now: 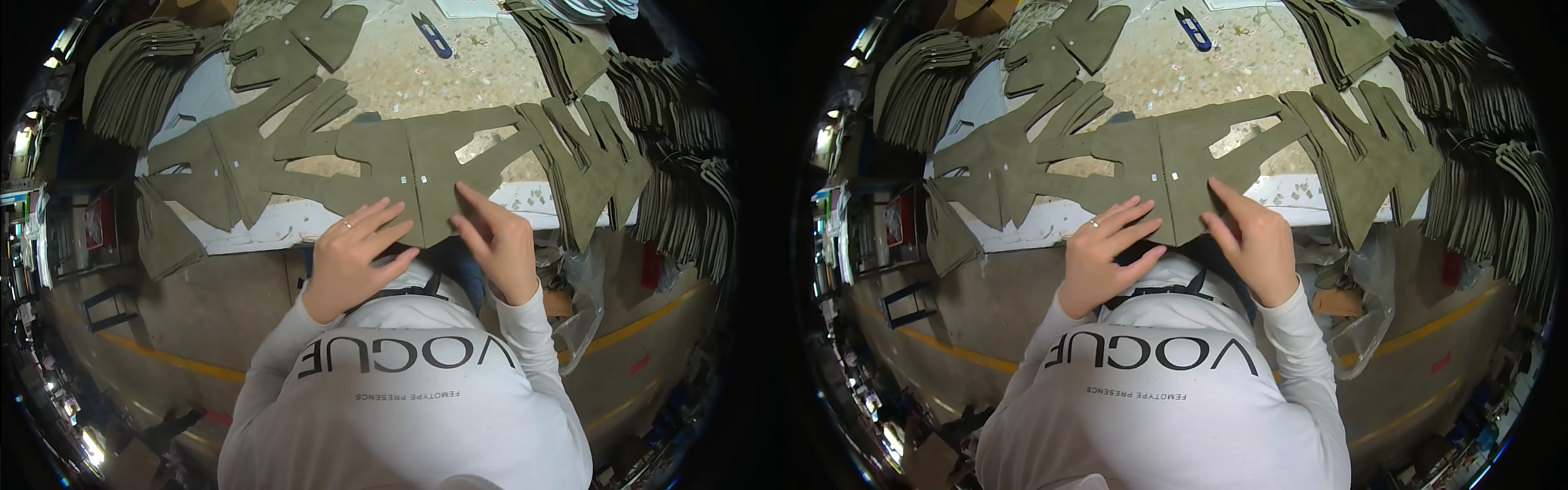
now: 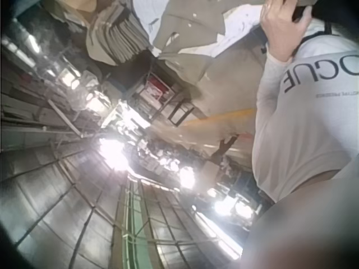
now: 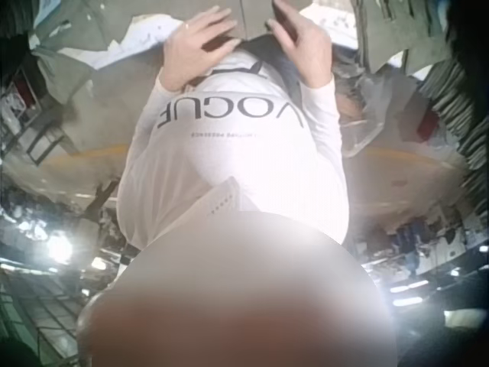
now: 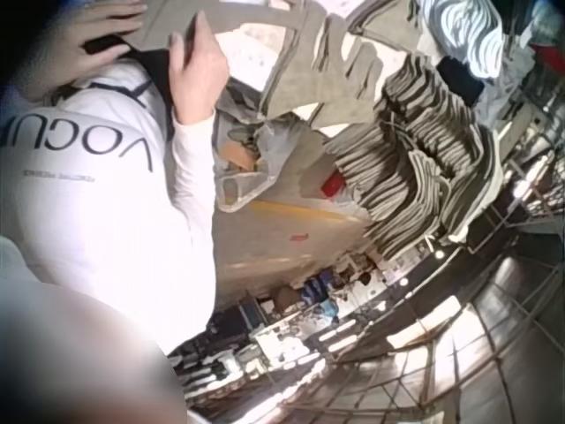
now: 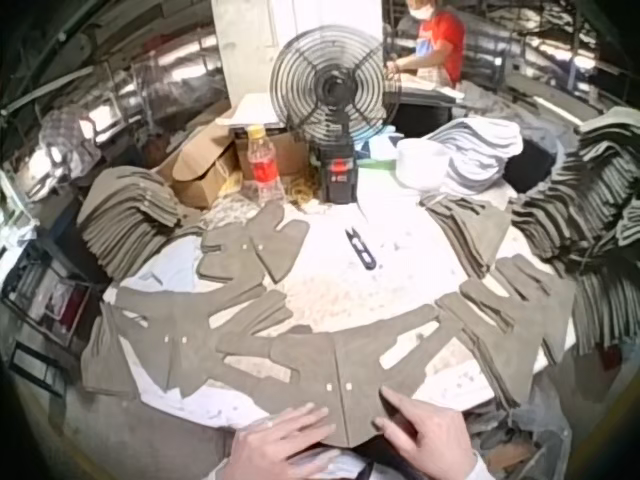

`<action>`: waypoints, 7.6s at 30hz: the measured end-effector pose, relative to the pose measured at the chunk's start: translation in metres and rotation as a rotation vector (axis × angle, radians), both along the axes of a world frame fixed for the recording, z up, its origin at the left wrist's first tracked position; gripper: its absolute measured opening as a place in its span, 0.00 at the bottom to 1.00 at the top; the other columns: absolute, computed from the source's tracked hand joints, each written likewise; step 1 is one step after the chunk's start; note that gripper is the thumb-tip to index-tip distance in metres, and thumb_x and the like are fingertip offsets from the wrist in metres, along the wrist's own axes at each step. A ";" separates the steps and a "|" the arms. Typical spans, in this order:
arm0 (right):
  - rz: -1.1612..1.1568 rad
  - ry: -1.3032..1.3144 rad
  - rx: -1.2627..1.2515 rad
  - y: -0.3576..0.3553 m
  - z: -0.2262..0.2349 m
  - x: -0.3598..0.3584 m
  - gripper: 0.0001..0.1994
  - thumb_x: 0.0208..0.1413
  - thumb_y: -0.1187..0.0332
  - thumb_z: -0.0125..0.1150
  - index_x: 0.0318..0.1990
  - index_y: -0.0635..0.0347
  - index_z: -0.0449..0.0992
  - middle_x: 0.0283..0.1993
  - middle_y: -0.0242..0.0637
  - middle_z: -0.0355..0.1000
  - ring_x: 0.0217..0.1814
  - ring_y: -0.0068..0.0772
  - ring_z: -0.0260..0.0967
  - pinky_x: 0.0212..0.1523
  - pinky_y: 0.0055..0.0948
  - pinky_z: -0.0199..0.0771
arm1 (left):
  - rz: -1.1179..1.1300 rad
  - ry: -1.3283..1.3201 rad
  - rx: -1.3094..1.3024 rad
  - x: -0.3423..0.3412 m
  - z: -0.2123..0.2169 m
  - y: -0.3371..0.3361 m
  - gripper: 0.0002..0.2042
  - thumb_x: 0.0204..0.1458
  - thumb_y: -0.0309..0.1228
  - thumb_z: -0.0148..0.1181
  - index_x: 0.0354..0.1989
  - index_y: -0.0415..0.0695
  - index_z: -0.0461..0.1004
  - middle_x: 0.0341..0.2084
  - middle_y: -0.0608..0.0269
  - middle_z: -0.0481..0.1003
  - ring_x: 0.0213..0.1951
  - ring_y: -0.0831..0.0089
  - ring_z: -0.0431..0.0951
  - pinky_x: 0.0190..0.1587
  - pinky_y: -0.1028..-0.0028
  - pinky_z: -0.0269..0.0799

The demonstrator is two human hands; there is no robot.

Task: The person repeatedly picks up olive-green fabric pieces from a table, separates them, and stacks them into neat piles. The person then gathers a stack, ties it with a string, and places the bundle into a plastic bag.

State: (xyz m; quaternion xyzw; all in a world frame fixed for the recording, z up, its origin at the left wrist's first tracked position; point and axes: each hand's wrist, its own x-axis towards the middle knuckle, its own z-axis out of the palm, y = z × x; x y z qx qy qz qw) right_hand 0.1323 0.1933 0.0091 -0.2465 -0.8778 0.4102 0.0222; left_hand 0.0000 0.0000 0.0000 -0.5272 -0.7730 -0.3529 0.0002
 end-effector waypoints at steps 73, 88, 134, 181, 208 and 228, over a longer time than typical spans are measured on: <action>0.162 0.247 -0.324 0.035 -0.014 -0.044 0.24 0.57 0.79 0.52 0.63 0.61 0.69 0.57 0.38 0.68 0.58 0.27 0.64 0.59 0.23 0.61 | 0.318 -0.761 0.126 -0.064 0.000 -0.059 0.18 0.55 0.19 0.56 0.55 0.40 0.74 0.46 0.59 0.74 0.29 0.85 0.68 0.32 0.83 0.71; 0.096 0.408 0.198 0.077 0.119 -0.012 0.23 0.60 0.79 0.46 0.64 0.66 0.66 0.68 0.44 0.62 0.69 0.33 0.60 0.65 0.29 0.59 | 0.445 -0.663 0.141 -0.027 -0.002 -0.051 0.21 0.53 0.18 0.58 0.58 0.42 0.72 0.51 0.55 0.72 0.30 0.82 0.72 0.27 0.82 0.71; -0.045 0.661 -0.085 0.016 -0.051 -0.100 0.13 0.60 0.78 0.53 0.49 0.58 0.80 0.45 0.30 0.73 0.32 0.12 0.61 0.28 0.14 0.57 | 0.863 -0.007 0.636 -0.090 0.087 -0.169 0.27 0.51 0.19 0.62 0.63 0.40 0.67 0.54 0.63 0.68 0.29 0.88 0.68 0.27 0.85 0.66; 0.149 0.808 -0.457 0.032 0.024 -0.254 0.09 0.60 0.69 0.61 0.46 0.58 0.79 0.33 0.25 0.75 0.27 0.13 0.66 0.28 0.16 0.66 | 0.610 -0.002 0.677 -0.160 0.083 -0.071 0.06 0.59 0.25 0.59 0.40 0.35 0.77 0.34 0.62 0.82 0.35 0.84 0.77 0.39 0.84 0.72; 0.267 0.585 0.196 -0.014 -0.040 -0.008 0.14 0.41 0.85 0.63 0.38 0.63 0.78 0.49 0.40 0.77 0.56 0.42 0.74 0.51 0.36 0.74 | 0.078 -0.023 0.153 0.022 -0.026 -0.017 0.13 0.41 0.22 0.68 0.38 0.42 0.81 0.43 0.59 0.80 0.49 0.63 0.80 0.53 0.62 0.76; 0.479 0.309 0.525 0.024 -0.024 -0.072 0.30 0.57 0.50 0.58 0.66 0.49 0.65 0.71 0.41 0.56 0.75 0.51 0.48 0.70 0.55 0.44 | 0.347 0.170 0.153 -0.111 0.045 -0.017 0.06 0.50 0.30 0.64 0.35 0.44 0.81 0.36 0.60 0.82 0.38 0.60 0.82 0.40 0.68 0.76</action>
